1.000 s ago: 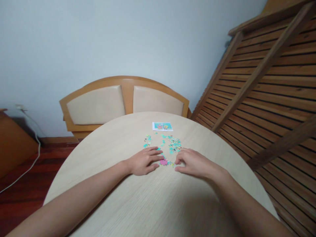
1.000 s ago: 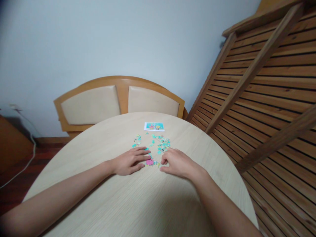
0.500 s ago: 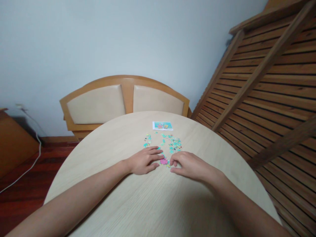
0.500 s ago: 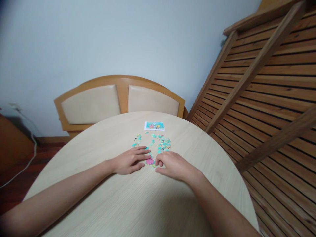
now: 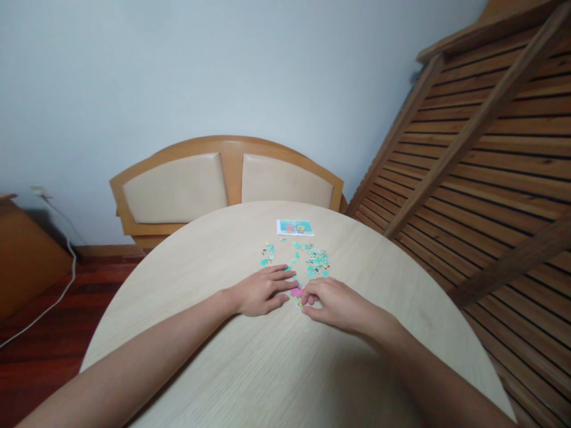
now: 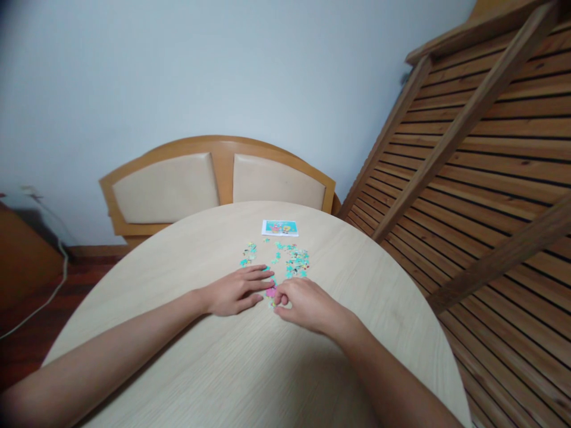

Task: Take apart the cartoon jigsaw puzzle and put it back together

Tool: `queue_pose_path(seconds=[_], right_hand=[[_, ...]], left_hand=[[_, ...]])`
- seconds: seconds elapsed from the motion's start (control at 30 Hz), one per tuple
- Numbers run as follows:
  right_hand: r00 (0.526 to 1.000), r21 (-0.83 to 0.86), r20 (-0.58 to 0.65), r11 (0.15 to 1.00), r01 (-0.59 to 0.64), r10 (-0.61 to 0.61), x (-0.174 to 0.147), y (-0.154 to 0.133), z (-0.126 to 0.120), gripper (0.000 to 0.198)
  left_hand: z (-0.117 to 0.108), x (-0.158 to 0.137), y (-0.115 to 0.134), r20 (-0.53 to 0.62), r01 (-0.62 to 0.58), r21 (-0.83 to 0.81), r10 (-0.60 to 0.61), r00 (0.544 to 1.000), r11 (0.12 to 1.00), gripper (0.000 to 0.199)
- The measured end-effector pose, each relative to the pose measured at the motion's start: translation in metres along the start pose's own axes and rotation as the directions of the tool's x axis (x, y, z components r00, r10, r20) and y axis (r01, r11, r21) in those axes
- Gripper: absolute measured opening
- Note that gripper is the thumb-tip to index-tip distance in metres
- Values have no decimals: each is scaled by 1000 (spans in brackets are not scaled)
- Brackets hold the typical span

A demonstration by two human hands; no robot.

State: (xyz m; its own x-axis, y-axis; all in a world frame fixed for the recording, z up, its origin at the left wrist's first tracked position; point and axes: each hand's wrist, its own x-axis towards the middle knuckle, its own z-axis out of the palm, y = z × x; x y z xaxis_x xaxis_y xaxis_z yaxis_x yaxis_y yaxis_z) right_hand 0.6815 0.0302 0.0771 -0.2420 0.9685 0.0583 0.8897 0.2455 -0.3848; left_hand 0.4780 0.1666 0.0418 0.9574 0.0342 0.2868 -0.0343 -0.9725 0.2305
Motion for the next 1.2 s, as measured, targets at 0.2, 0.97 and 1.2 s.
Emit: queue_pose_path(seconds=[0.2,0.97,1.2], right_hand=[[997,36,22,997,68,-69,0,-2,-1,5],[998,22,-34,999,47,-47,0,5,3,23],[998,51,-52,998,39,-36,3,4,7,16]], left_hand=[[1,1,-1,2,3,-2,-3,1000,1000,42],[0,2,-3,3,5,-9,-5,1000,1000,43],[2,2,-4,-6,-9,-16,9,1000,1000,42]])
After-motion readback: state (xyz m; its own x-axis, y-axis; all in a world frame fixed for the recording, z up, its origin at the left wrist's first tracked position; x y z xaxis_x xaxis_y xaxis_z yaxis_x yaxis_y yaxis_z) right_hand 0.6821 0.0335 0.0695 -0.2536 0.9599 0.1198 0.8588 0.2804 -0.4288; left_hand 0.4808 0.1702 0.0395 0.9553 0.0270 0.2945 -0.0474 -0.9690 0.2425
